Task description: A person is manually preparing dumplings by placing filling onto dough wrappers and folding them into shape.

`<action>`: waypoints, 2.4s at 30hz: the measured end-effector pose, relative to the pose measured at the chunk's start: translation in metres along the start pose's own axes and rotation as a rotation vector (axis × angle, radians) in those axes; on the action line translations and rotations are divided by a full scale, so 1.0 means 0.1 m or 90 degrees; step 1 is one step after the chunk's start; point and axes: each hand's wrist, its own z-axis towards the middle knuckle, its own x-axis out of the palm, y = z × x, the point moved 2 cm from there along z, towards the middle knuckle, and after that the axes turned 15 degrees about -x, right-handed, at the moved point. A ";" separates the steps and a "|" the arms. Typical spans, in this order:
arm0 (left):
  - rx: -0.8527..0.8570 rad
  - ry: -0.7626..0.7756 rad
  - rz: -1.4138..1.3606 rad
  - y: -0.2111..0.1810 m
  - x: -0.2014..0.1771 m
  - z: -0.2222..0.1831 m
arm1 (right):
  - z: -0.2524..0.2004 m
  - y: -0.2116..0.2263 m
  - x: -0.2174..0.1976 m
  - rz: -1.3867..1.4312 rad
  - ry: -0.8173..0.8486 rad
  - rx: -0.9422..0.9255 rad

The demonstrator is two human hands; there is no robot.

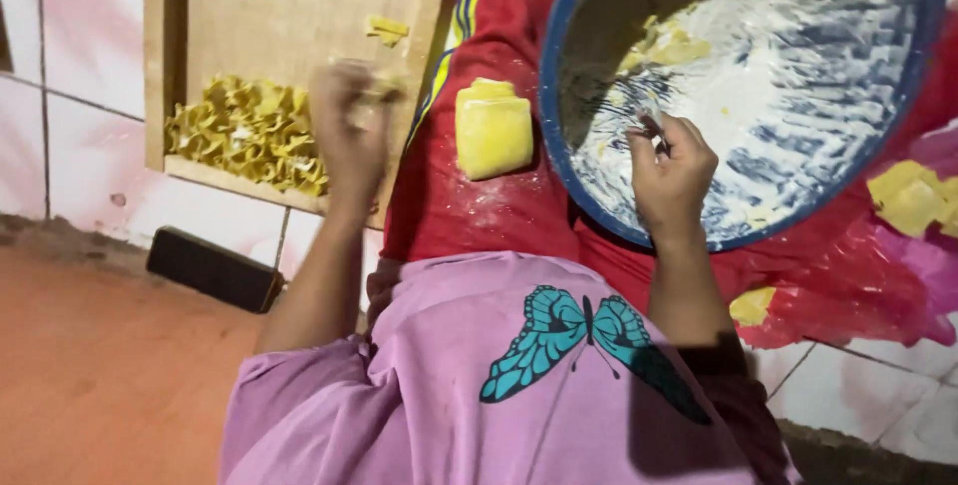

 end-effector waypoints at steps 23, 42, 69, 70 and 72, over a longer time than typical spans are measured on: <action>-0.147 -0.234 0.511 1.54 -1.24 0.46 | -0.16 -0.34 0.13 -0.010 0.139 0.147; 0.594 0.149 0.419 -0.07 0.75 -0.73 | -0.02 -1.12 0.36 -0.301 0.462 0.135; 0.058 0.315 0.034 -0.38 0.64 -0.41 | -0.09 -1.28 0.55 0.123 0.328 0.250; 0.058 0.316 0.035 -0.40 0.66 -0.41 | -0.01 -1.08 0.41 0.125 0.327 0.251; -0.033 0.318 -0.096 -0.44 0.67 -0.37 | 0.21 -0.67 0.14 0.186 0.257 0.253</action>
